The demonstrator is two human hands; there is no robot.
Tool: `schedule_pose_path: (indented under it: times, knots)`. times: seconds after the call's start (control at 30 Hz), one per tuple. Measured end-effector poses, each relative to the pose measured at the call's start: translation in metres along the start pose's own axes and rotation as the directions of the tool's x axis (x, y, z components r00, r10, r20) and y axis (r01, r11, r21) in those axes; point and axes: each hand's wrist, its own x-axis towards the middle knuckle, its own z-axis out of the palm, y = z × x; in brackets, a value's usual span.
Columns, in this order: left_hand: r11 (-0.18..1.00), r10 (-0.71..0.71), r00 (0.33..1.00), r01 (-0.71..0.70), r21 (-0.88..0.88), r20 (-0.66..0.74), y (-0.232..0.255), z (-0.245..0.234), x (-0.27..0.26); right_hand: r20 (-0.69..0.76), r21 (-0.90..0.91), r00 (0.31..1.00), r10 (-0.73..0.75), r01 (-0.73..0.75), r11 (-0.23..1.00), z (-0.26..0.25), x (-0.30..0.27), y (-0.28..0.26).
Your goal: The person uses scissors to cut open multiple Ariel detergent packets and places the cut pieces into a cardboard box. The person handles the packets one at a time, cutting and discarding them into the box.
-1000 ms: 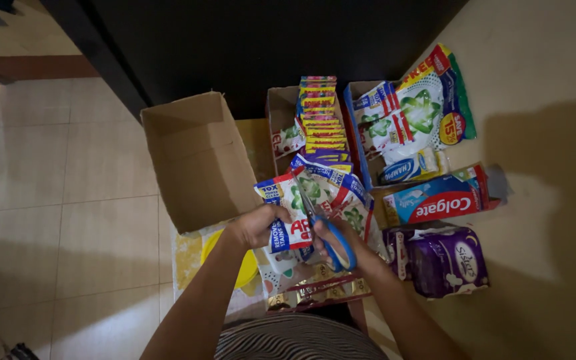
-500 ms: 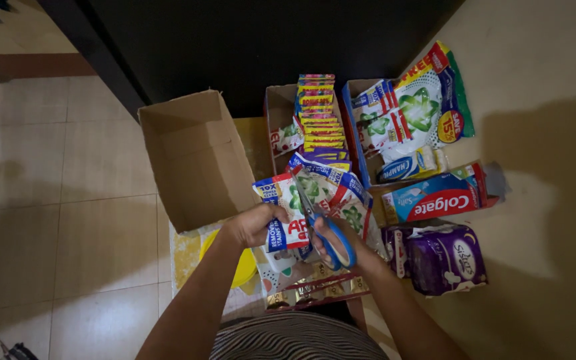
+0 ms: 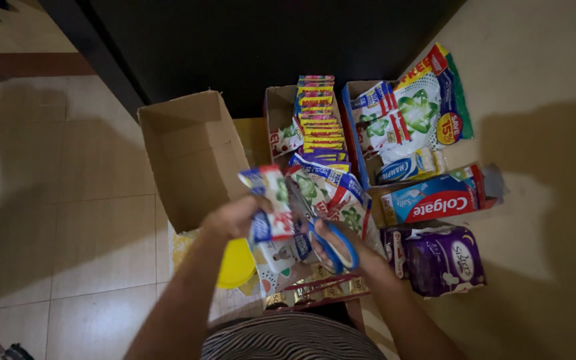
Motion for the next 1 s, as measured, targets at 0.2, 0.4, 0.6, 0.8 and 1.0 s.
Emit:
schedule_pose_path:
  times: [0.2,0.4,0.6,0.8,1.0]
  knots:
    - [0.942,0.261,0.947,-0.292,-0.166,-0.187,0.069,0.027,-0.103,-0.032,0.075,0.994,0.106,-0.104,0.992,-0.017,-0.007,-0.013]
    - [0.783,0.607,0.616,-0.573,0.242,-0.502,0.019,-0.107,0.071,-0.508,-0.189,0.811,-0.29,0.223,0.956,-0.02,0.025,0.013]
    - [0.658,0.672,0.348,0.125,0.743,-0.654,0.03,-0.059,0.109,-0.669,-0.47,0.68,-0.301,-0.073,0.88,-0.016,0.038,0.007]
    - [0.535,0.726,0.664,-0.381,0.754,-0.179,-0.001,0.041,0.04,-0.627,-0.558,0.672,-0.394,-0.035,0.829,-0.026,0.043,0.012]
    - [0.741,0.513,0.845,-0.349,0.574,-0.149,-0.005,0.067,0.035,-0.495,0.151,0.869,0.024,0.059,0.987,0.001,0.022,-0.051]
